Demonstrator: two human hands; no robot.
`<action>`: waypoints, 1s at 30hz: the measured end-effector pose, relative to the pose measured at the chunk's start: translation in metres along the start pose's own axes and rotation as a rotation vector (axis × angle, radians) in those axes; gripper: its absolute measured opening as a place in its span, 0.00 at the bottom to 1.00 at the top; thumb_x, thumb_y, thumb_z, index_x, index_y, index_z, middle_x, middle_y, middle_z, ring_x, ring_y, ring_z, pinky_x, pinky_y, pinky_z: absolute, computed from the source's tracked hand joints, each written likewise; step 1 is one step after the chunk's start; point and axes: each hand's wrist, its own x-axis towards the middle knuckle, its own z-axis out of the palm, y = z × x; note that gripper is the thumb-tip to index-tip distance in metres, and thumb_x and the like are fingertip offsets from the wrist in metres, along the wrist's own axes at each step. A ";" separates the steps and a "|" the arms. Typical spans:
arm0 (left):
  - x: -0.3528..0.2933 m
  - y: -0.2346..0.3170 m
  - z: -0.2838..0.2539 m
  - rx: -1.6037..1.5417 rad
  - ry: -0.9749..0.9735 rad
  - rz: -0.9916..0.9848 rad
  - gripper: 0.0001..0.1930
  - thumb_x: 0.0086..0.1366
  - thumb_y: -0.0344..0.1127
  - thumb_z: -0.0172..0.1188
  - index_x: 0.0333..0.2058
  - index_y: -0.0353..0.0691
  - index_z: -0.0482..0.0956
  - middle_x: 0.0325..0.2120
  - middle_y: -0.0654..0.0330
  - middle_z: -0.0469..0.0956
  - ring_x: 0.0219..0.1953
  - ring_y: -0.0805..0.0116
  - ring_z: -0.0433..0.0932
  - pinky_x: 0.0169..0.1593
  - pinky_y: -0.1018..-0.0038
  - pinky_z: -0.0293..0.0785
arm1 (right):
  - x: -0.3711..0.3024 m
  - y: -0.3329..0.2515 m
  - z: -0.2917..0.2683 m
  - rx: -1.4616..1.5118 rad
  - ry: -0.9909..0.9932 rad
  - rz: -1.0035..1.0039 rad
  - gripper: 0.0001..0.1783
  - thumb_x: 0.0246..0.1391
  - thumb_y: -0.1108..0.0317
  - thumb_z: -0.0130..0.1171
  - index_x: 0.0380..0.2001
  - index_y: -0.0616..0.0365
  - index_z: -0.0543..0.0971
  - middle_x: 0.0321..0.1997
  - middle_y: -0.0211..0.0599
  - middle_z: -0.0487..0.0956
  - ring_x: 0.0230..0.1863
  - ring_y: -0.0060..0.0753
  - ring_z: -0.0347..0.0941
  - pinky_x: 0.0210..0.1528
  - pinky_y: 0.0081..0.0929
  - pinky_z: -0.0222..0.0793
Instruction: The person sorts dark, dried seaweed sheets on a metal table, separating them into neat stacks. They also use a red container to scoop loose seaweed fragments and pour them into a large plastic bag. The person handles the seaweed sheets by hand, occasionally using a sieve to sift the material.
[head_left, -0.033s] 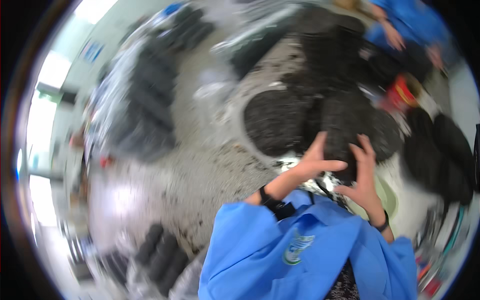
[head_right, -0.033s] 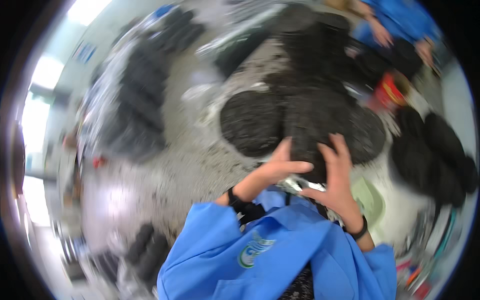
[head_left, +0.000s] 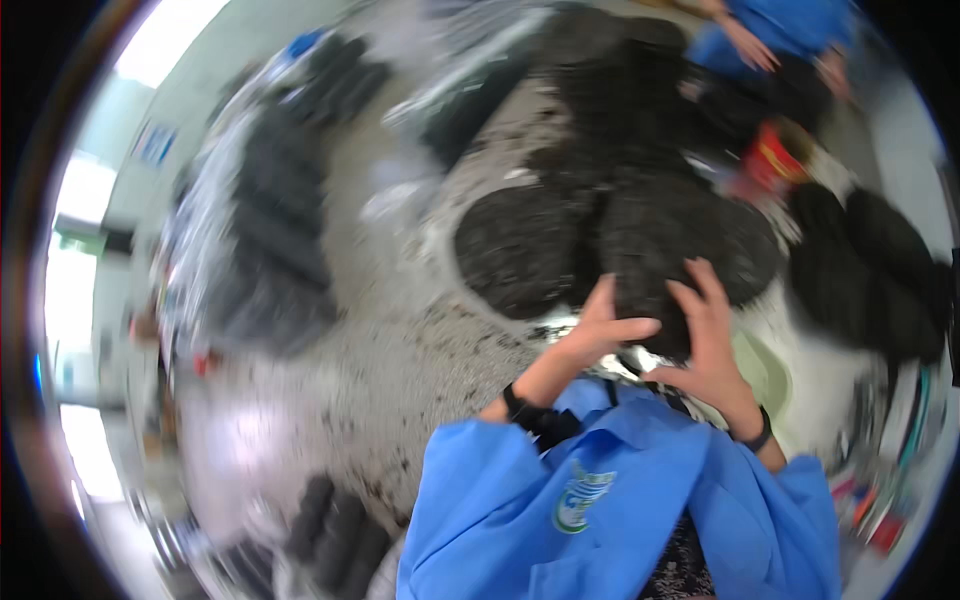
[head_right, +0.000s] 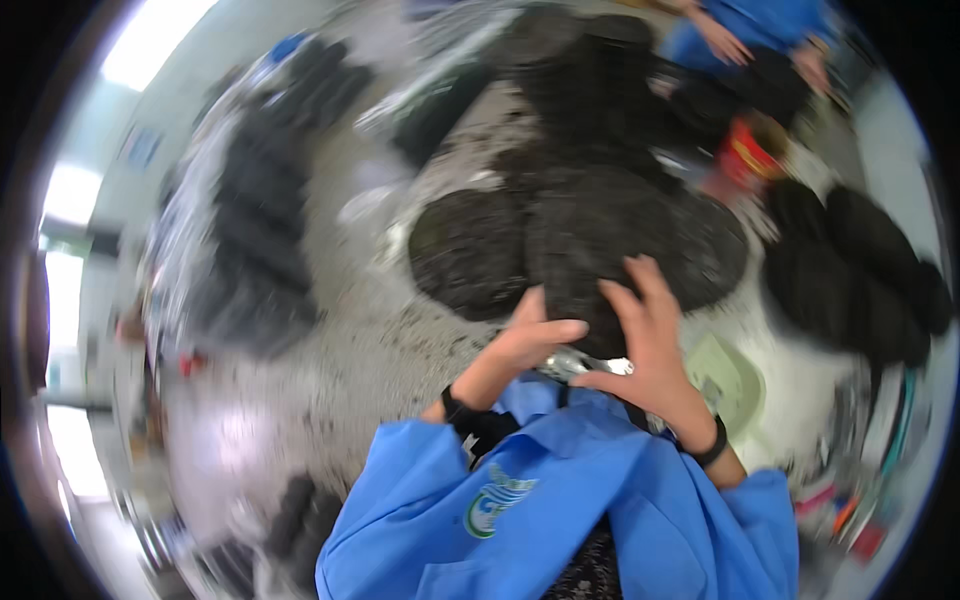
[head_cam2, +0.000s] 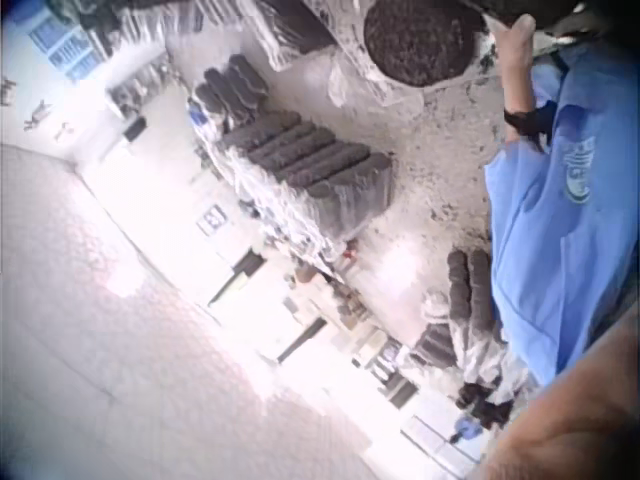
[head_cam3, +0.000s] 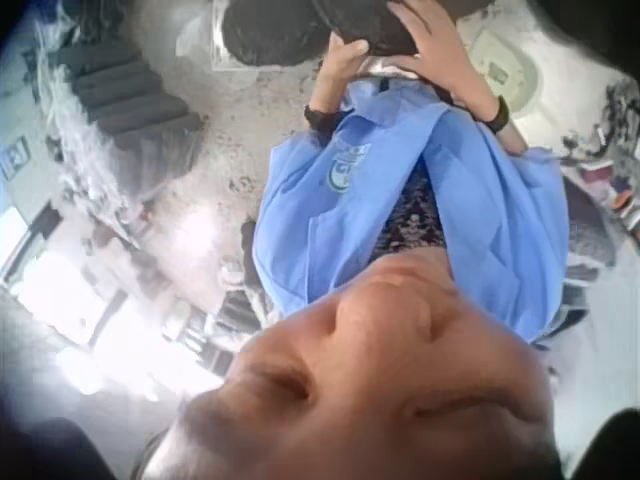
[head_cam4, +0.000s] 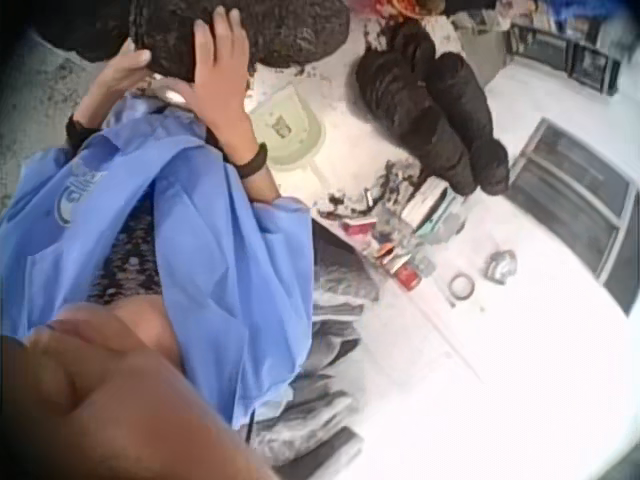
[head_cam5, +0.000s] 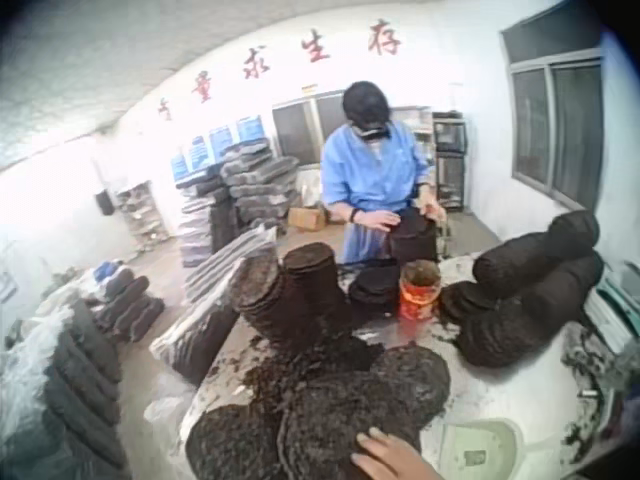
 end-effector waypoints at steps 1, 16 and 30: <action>-0.003 -0.012 -0.003 -0.073 0.010 -0.041 0.38 0.49 0.29 0.67 0.57 0.31 0.58 0.52 0.52 0.68 0.52 0.59 0.71 0.57 0.64 0.68 | -0.004 0.004 0.000 -0.028 0.015 0.027 0.50 0.33 0.41 0.69 0.57 0.59 0.65 0.66 0.54 0.54 0.68 0.59 0.47 0.64 0.50 0.46; 0.028 -0.062 -0.024 -0.161 -0.033 -0.088 0.39 0.44 0.25 0.60 0.59 0.36 0.59 0.53 0.52 0.67 0.57 0.53 0.66 0.61 0.58 0.62 | -0.064 0.027 -0.027 0.164 0.266 0.481 0.16 0.54 0.68 0.55 0.44 0.66 0.72 0.53 0.51 0.71 0.53 0.49 0.69 0.52 0.36 0.67; 0.028 -0.059 -0.045 -0.400 0.102 -0.043 0.43 0.38 0.35 0.58 0.60 0.39 0.60 0.58 0.50 0.64 0.60 0.45 0.62 0.63 0.46 0.55 | -0.134 0.110 -0.069 0.701 1.227 0.656 0.11 0.61 0.70 0.45 0.42 0.56 0.77 0.41 0.22 0.76 0.20 0.04 0.55 0.17 0.06 0.49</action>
